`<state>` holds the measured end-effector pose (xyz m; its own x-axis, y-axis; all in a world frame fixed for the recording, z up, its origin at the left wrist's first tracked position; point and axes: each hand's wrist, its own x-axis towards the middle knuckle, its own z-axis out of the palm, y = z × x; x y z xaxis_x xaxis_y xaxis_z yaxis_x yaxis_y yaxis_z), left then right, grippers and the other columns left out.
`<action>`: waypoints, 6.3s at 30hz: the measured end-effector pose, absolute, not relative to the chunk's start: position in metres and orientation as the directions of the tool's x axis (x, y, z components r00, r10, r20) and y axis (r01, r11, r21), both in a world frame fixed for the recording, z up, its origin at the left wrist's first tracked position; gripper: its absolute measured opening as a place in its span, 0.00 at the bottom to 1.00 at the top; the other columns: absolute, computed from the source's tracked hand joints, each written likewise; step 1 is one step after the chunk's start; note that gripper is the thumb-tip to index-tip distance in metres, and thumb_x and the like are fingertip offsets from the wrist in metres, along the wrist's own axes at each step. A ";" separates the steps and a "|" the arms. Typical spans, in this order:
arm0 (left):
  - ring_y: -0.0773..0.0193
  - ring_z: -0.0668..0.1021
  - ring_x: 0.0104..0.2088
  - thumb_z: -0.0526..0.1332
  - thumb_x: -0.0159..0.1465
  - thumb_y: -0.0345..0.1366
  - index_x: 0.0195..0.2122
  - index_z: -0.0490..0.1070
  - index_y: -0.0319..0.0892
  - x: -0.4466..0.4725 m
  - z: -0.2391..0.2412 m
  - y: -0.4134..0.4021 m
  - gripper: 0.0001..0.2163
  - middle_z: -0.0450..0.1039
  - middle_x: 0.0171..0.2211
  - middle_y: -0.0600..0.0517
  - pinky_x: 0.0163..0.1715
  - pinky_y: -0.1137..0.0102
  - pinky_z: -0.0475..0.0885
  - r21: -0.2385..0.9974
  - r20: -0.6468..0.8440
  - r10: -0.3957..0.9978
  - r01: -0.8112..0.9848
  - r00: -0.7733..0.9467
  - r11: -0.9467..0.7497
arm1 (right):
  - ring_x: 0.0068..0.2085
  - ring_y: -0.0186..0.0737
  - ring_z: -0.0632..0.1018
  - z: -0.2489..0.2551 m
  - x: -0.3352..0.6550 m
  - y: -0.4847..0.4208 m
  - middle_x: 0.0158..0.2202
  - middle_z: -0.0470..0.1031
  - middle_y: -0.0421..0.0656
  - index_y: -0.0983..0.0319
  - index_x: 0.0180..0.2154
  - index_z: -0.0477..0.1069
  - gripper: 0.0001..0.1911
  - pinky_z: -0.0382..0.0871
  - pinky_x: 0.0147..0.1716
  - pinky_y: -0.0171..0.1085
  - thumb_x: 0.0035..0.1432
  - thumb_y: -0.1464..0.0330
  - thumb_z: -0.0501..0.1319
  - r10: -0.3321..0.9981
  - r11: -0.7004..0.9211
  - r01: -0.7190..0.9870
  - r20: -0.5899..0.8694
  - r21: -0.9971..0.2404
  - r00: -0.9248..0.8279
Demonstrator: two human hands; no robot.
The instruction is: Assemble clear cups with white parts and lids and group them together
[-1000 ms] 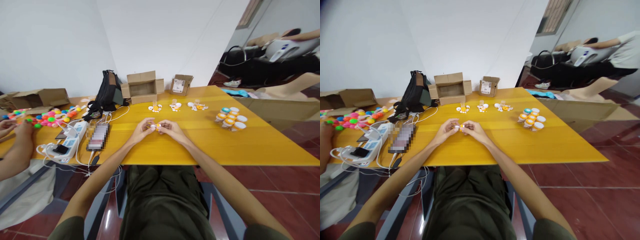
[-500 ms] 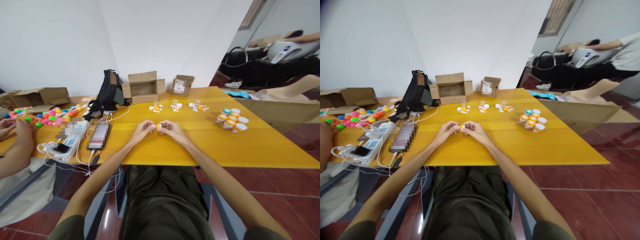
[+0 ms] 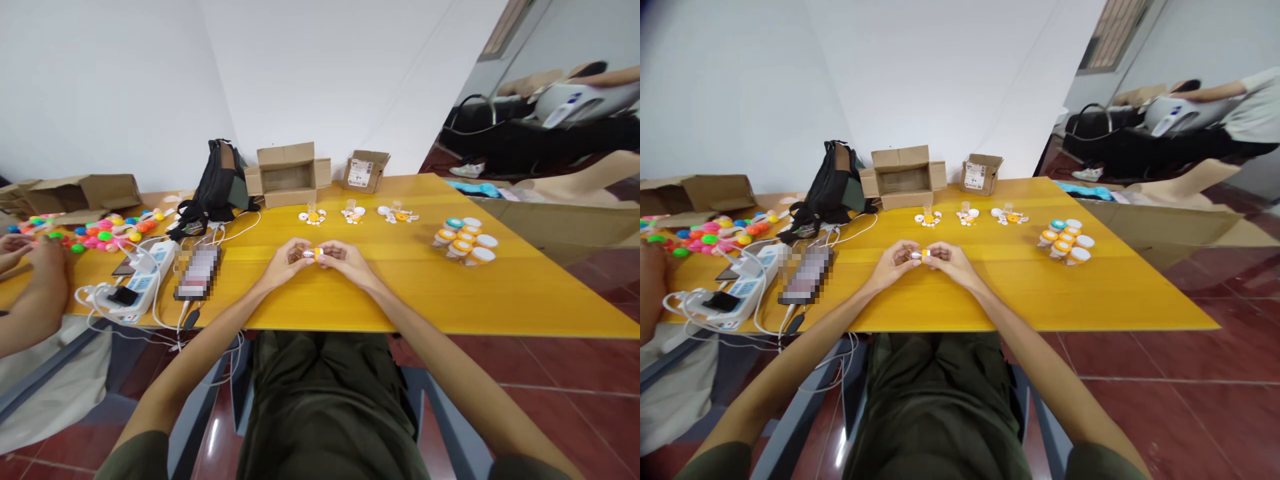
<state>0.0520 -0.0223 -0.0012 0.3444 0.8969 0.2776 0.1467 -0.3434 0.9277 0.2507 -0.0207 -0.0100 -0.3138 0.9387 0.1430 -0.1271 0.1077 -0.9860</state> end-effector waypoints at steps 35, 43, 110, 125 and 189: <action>0.61 0.79 0.42 0.72 0.59 0.41 0.42 0.79 0.43 0.051 -0.006 -0.021 0.13 0.75 0.40 0.49 0.43 0.67 0.76 0.826 0.462 0.788 0.125 0.407 -0.550 | 0.32 0.40 0.80 -0.010 0.250 -0.022 0.31 0.82 0.42 0.60 0.32 0.78 0.20 0.77 0.38 0.41 0.43 0.53 0.75 0.913 0.163 -0.006 0.154 -0.987 -0.377; 0.61 0.79 0.43 0.72 0.60 0.40 0.43 0.79 0.43 0.050 -0.007 -0.021 0.12 0.76 0.42 0.48 0.44 0.66 0.75 0.799 0.490 0.768 0.139 0.413 -0.585 | 0.30 0.38 0.79 -0.009 0.250 -0.024 0.29 0.80 0.41 0.60 0.32 0.78 0.24 0.76 0.35 0.39 0.47 0.47 0.71 0.899 0.205 0.037 0.173 -0.978 -0.403; 0.60 0.80 0.43 0.74 0.57 0.44 0.41 0.80 0.43 0.051 -0.009 -0.021 0.14 0.78 0.43 0.47 0.45 0.64 0.77 0.819 0.490 0.794 0.121 0.360 -0.561 | 0.32 0.40 0.75 -0.003 0.244 -0.032 0.30 0.77 0.40 0.58 0.32 0.73 0.17 0.70 0.36 0.39 0.55 0.51 0.67 0.895 0.359 0.145 0.296 -0.922 -0.333; 0.60 0.80 0.43 0.71 0.61 0.48 0.40 0.79 0.42 0.050 -0.008 -0.024 0.15 0.77 0.42 0.46 0.44 0.64 0.76 0.743 0.564 0.714 0.120 0.415 -0.658 | 0.24 0.38 0.72 -0.004 0.244 -0.028 0.20 0.72 0.41 0.59 0.22 0.69 0.38 0.65 0.29 0.38 0.59 0.34 0.49 0.878 0.365 0.285 0.225 -0.886 -0.423; 0.58 0.80 0.44 0.71 0.60 0.46 0.40 0.78 0.42 0.049 -0.002 -0.026 0.14 0.78 0.42 0.46 0.48 0.61 0.75 0.712 0.558 0.732 0.227 0.392 -0.664 | 0.27 0.37 0.71 -0.004 0.240 -0.030 0.23 0.71 0.38 0.59 0.26 0.68 0.27 0.64 0.29 0.36 0.61 0.43 0.57 0.864 0.386 0.231 0.262 -0.893 -0.430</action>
